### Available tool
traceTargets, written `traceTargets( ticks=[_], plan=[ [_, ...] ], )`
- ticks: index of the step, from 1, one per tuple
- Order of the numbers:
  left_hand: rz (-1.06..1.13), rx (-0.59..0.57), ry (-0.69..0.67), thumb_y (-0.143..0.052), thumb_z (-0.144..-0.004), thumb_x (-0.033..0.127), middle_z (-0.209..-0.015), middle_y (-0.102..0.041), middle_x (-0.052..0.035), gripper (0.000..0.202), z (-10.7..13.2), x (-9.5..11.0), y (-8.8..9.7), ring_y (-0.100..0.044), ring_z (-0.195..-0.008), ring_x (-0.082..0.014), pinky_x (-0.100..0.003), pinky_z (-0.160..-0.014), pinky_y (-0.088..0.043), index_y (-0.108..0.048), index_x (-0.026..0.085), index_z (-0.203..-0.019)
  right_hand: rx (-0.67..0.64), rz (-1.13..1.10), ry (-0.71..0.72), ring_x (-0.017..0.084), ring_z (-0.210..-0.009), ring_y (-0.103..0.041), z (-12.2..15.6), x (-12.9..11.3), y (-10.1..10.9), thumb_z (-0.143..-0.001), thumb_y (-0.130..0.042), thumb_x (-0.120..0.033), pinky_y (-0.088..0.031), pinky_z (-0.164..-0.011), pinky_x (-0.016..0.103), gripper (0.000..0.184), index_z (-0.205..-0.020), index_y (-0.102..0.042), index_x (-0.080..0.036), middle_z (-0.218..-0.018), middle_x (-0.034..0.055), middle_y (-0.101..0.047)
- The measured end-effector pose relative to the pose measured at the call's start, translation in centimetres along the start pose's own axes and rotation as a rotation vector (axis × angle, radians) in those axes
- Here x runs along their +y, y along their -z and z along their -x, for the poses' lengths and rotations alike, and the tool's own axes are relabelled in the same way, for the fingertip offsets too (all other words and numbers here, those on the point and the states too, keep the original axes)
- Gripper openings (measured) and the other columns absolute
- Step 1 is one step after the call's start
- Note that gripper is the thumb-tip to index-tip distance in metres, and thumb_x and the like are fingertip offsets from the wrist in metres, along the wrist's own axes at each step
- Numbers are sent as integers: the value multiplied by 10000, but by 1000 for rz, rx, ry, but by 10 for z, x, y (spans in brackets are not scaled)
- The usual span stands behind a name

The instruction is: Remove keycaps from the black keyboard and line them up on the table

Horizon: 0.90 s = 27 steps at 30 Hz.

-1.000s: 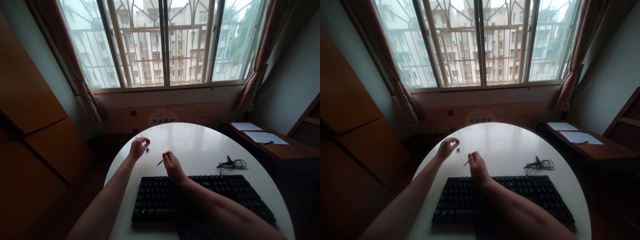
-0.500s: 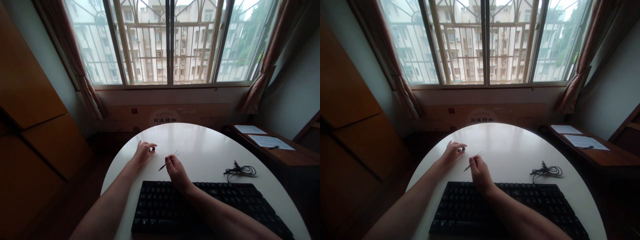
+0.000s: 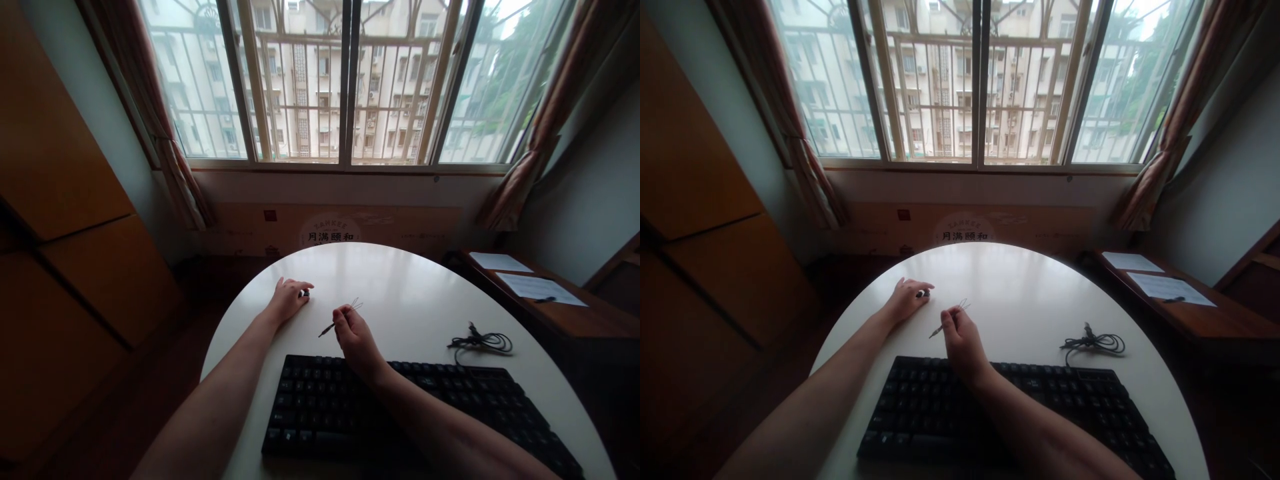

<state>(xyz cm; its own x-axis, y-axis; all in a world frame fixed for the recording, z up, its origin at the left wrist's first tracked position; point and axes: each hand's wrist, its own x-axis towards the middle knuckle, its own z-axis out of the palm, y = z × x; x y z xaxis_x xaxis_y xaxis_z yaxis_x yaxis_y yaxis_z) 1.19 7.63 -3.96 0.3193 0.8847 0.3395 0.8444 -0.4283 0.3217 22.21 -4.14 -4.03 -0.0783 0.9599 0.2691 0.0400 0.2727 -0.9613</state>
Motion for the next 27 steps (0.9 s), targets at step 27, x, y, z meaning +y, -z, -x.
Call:
traceTargets(
  ticks=[27],
  plan=[
    [-9,-27,56,-636,-816,210,-1122,-737,-8,369,2,-4,8,-617,-1126,-260,-473,-1110,-347,-689,283,-1174,-18,0,4,132,-538,-425,3,-5,2,-936,-473,-577,-349,-507,244,402,-822,-532,-196,-569,-27,-472]
  ],
)
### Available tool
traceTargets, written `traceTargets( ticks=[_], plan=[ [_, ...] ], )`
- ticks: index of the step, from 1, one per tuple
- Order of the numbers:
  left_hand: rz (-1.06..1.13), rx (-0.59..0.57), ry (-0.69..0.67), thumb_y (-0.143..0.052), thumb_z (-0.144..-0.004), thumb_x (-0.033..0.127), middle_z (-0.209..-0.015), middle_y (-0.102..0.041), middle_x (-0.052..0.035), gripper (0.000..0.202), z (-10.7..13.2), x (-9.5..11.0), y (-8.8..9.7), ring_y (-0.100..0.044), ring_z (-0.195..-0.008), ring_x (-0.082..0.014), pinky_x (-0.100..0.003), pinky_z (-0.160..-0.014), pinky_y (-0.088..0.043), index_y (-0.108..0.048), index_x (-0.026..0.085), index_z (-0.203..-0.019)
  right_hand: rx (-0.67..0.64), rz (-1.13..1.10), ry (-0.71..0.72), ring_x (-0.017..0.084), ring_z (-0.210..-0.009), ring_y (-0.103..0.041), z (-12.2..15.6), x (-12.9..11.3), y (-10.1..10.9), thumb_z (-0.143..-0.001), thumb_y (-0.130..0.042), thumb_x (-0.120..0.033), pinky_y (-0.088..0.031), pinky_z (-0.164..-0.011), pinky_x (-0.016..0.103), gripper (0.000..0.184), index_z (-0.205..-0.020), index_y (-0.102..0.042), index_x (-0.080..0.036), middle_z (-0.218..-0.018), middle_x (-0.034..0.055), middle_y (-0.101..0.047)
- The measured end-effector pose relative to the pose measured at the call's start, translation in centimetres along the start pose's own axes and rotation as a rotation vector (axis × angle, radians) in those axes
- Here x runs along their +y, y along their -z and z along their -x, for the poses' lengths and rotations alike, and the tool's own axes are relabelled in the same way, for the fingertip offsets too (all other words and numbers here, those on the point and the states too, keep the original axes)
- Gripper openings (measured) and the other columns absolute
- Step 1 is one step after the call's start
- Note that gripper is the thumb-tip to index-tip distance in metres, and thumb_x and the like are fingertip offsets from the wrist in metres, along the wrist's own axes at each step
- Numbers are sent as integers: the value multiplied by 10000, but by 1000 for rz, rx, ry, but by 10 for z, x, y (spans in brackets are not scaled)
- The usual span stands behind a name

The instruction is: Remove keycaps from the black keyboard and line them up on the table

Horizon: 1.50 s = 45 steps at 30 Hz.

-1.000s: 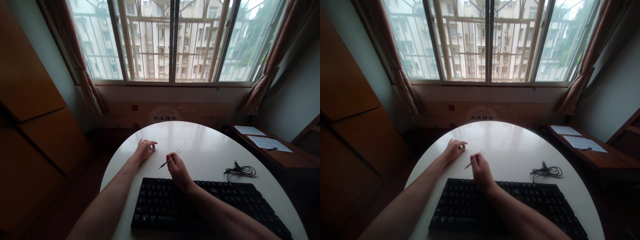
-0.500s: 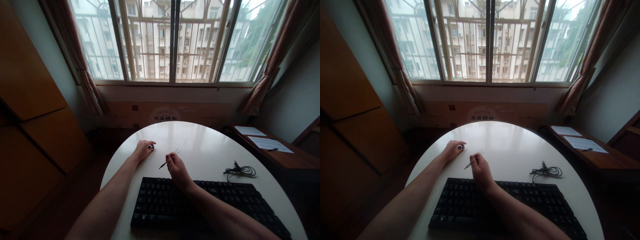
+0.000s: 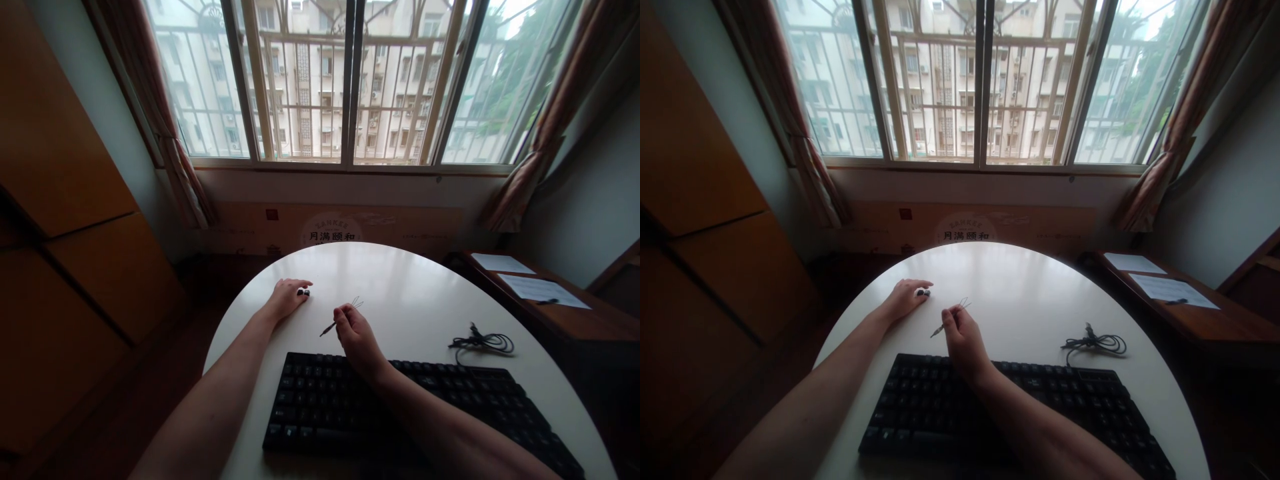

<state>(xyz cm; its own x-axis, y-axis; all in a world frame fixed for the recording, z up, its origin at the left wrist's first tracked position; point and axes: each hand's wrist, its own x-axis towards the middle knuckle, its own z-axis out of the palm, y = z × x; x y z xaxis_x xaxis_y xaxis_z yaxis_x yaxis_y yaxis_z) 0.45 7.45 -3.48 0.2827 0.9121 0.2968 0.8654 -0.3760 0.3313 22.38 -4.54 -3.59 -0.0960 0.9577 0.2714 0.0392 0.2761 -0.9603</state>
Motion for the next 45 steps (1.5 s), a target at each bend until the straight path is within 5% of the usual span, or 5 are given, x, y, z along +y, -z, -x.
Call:
traceTargets(
  ticks=[9,33,45],
  plan=[
    [167,-32,86,-637,-805,307,-1201,-697,-78,437,6,-33,1,-667,-1045,-238,-317,-926,-526,-670,197,-1226,3,-1,0,130,-525,-417,0,2,0,-931,-475,-584,-338,-493,243,407,-814,-528,-199,-561,-29,-469],
    [21,-19,50,-602,-824,342,-1094,-717,-70,279,3,-25,2,-637,-1028,-249,-349,-946,-490,-753,228,-1029,-16,24,9,142,-544,-441,1,-3,1,-923,-476,-607,-353,-488,243,427,-836,-540,-194,-573,-15,-483],
    [67,35,40,-626,-836,372,-1214,-673,-108,417,4,-24,1,-609,-1110,-263,-372,-992,-470,-680,172,-1198,3,-2,-1,119,-515,-413,1,2,0,-931,-461,-573,-341,-486,231,398,-798,-508,-201,-570,-31,-460]
  ],
)
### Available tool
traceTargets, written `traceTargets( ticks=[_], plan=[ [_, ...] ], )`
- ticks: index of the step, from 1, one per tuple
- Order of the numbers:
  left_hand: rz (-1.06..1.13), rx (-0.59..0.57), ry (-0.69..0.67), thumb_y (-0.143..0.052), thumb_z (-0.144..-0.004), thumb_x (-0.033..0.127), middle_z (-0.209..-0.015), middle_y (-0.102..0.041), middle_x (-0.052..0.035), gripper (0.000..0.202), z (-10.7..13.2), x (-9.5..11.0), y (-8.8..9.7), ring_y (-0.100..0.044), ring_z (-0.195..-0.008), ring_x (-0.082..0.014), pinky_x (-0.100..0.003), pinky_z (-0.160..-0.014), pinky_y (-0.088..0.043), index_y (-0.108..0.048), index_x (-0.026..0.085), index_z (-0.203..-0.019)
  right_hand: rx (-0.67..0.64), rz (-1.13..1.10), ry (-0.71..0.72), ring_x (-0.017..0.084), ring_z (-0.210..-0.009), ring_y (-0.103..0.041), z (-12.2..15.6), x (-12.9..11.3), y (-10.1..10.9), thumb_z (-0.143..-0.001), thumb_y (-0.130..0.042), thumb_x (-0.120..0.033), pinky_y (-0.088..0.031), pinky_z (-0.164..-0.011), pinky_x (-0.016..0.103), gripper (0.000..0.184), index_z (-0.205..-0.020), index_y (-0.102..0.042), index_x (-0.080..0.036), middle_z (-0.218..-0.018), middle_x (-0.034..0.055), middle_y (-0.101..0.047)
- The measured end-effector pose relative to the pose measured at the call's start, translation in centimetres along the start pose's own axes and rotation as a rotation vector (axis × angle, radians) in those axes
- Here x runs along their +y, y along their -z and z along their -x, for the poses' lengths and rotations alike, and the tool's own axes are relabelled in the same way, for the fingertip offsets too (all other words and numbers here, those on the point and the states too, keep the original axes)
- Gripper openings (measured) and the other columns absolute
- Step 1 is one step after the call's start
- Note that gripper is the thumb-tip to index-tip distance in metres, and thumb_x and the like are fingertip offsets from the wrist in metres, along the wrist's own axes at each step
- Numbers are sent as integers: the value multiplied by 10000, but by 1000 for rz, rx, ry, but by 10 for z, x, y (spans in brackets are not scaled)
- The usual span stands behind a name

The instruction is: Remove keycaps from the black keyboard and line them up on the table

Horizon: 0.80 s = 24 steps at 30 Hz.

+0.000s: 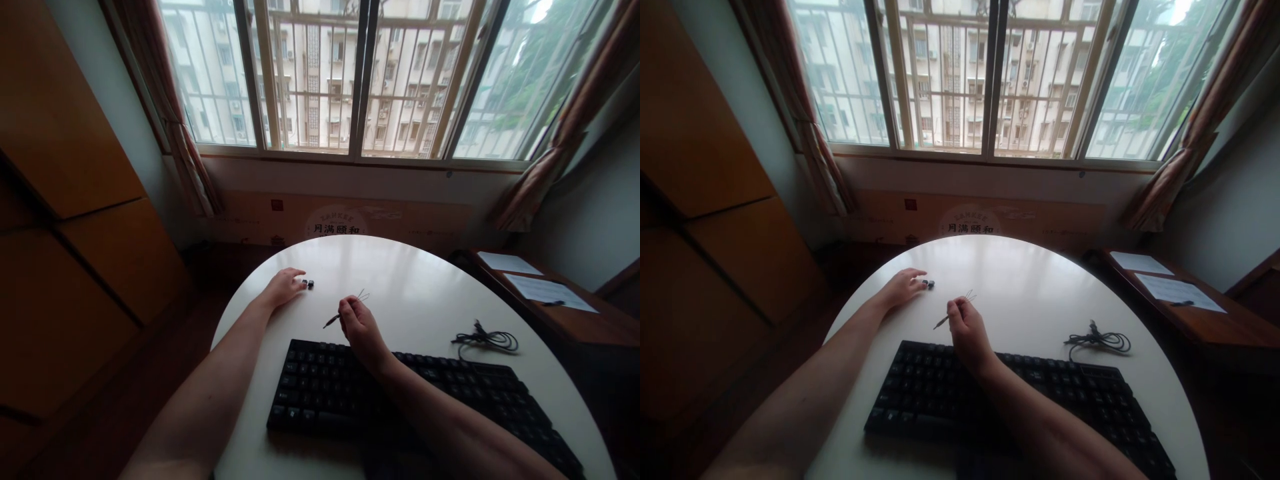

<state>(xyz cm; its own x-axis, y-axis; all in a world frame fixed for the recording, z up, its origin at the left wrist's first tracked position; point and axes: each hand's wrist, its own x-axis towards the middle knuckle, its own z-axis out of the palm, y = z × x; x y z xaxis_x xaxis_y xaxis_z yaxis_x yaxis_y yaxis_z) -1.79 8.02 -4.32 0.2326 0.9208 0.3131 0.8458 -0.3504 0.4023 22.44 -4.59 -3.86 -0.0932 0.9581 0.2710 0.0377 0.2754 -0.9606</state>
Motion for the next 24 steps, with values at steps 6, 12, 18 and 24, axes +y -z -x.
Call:
traceTargets(
  ticks=[6,12,18,24],
  plan=[
    [-13,93,-125,-488,-934,386,-854,-706,-69,340,6,53,18,-624,-776,-192,-310,-769,-471,-724,175,-811,-36,50,4,128,-518,-425,2,-2,1,-943,-434,-524,-332,-488,234,361,-800,-516,-203,-551,-32,-450],
    [107,-381,-151,-533,-870,451,-503,-565,9,435,17,96,14,-462,-505,-109,-258,-543,-339,-617,166,-554,-117,137,57,147,-607,-492,7,-10,5,-957,-430,-446,-380,-578,249,308,-834,-554,-192,-619,-15,-511],
    [262,-852,19,-601,-728,348,-461,-501,18,243,19,95,7,-404,-445,-105,-254,-466,-304,-647,165,-575,-199,221,82,163,-705,-577,9,-15,6,-951,-443,-378,-427,-696,262,274,-845,-604,-182,-748,25,-645],
    [482,-1118,149,-694,-708,414,-452,-461,24,288,20,91,15,-368,-398,-93,-230,-395,-240,-629,155,-601,-222,299,74,155,-649,-558,9,-12,5,-952,-453,-372,-391,-642,249,266,-820,-596,-192,-691,8,-635]
  ],
)
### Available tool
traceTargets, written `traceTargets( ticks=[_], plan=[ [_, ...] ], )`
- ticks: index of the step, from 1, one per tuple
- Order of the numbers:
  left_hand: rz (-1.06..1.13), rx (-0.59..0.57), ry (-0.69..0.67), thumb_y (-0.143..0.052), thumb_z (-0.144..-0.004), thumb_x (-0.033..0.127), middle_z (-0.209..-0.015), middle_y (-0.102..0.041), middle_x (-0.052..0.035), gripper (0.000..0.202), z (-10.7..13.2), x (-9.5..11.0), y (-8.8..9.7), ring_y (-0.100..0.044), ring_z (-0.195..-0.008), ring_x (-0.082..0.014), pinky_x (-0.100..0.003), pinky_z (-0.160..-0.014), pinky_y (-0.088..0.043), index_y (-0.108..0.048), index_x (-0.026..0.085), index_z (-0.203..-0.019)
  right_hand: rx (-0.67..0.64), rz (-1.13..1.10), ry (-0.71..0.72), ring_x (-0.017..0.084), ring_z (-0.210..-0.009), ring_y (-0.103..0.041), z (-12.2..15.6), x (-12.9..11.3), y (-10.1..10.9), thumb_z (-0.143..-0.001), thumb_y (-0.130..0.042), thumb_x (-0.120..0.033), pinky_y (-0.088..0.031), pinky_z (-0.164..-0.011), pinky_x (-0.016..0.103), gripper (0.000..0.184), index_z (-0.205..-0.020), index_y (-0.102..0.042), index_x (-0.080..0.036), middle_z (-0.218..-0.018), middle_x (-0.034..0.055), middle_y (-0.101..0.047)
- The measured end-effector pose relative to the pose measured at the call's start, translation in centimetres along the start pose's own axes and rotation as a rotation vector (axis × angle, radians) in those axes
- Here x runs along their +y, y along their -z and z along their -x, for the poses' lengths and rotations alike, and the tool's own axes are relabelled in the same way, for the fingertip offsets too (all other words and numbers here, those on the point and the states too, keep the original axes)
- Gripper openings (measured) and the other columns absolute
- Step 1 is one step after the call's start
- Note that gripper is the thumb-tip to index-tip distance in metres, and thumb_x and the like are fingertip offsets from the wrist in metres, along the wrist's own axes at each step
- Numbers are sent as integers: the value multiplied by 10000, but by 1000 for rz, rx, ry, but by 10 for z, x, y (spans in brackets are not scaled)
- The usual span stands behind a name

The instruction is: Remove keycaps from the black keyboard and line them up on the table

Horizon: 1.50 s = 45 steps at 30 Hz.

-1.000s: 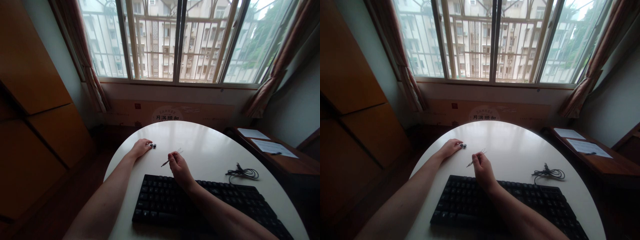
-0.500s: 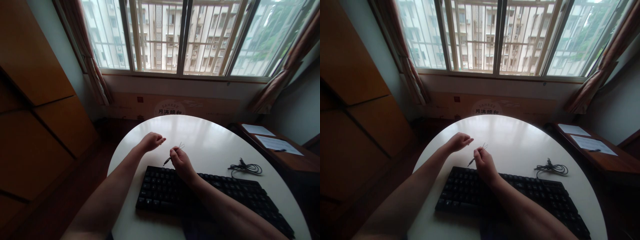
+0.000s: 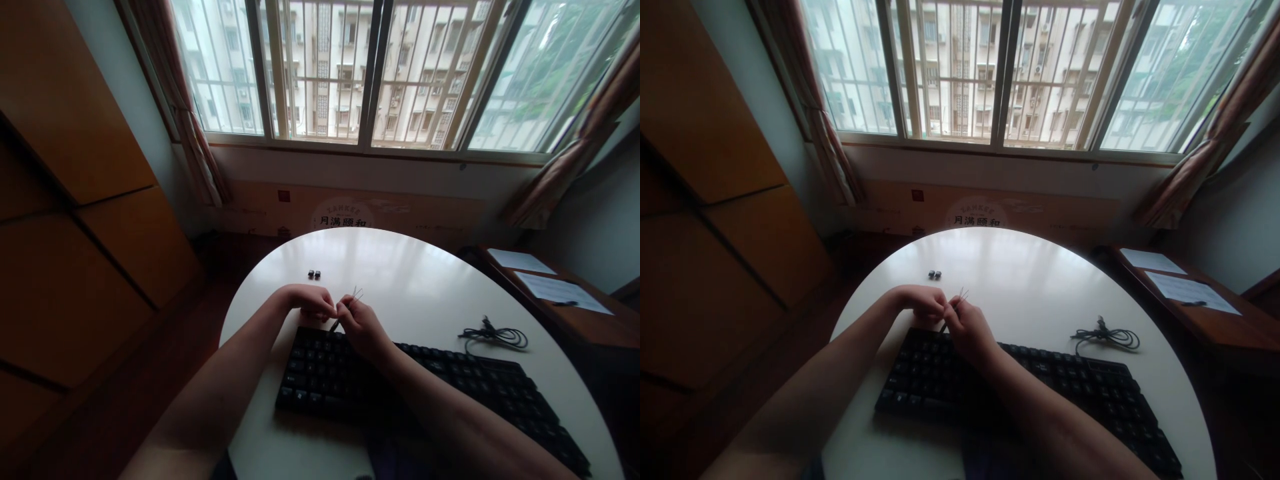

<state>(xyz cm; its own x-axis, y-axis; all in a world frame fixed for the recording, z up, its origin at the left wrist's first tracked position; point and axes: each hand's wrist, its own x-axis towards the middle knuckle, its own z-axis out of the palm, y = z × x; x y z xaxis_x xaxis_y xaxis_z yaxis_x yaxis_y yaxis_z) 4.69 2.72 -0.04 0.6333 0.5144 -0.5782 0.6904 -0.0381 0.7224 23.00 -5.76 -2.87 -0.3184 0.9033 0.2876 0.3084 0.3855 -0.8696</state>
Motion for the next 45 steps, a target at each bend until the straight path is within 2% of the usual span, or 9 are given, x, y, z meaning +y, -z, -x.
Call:
traceTargets(
  ticks=[4,9,17,24,30,36,42,45],
  plan=[
    [56,-76,-33,-788,-662,483,-484,-479,30,366,6,2,1,-399,-422,-87,-210,-393,-238,-626,156,-642,1,29,5,150,-627,-547,1,1,0,-944,-456,-343,-381,-623,242,250,-805,-598,-191,-662,-1,-621],
    [-1,-124,-49,-827,-635,458,-474,-506,26,353,6,-1,3,-419,-438,-92,-206,-404,-248,-627,168,-647,-9,50,22,136,-556,-520,3,-2,1,-947,-453,-345,-374,-577,238,255,-800,-596,-195,-605,-11,-593],
    [-25,-136,-43,-813,-648,405,-493,-555,22,282,1,-6,5,-467,-445,-105,-218,-415,-282,-656,172,-673,-30,10,-18,128,-469,-511,7,-6,0,-948,-466,-392,-387,-496,229,292,-802,-621,-191,-545,-5,-596],
    [-39,-119,-32,-822,-634,408,-501,-571,20,292,1,-7,4,-495,-455,-115,-220,-423,-316,-661,172,-691,-24,2,-22,117,-445,-492,7,-5,-1,-947,-483,-420,-386,-490,221,329,-760,-618,-186,-512,-9,-579],
    [-35,-116,-21,-835,-609,397,-504,-573,28,309,0,-6,5,-503,-455,-116,-216,-422,-333,-648,173,-708,-62,75,91,104,-507,-470,9,-5,-3,-931,-498,-339,-365,-519,207,267,-786,-651,-174,-583,0,-580],
    [-20,-151,-27,-797,-611,349,-486,-566,31,257,0,-5,5,-488,-443,-116,-216,-416,-310,-617,178,-677,-129,232,216,103,-521,-460,15,-12,-4,-934,-485,-324,-352,-545,221,268,-802,-658,-169,-626,13,-595],
    [-38,-105,-16,-801,-628,363,-495,-567,31,262,2,-4,4,-496,-450,-112,-215,-425,-319,-629,176,-691,23,67,215,101,-540,-493,12,-4,-7,-934,-500,-308,-376,-561,206,261,-773,-651,-169,-613,-1,-595],
    [-38,-121,-30,-797,-636,371,-490,-560,33,265,3,-3,4,-480,-441,-104,-211,-415,-303,-627,174,-689,47,28,209,100,-535,-493,12,-3,-7,-924,-517,-312,-376,-552,205,258,-754,-646,-168,-601,-6,-592]
  ],
)
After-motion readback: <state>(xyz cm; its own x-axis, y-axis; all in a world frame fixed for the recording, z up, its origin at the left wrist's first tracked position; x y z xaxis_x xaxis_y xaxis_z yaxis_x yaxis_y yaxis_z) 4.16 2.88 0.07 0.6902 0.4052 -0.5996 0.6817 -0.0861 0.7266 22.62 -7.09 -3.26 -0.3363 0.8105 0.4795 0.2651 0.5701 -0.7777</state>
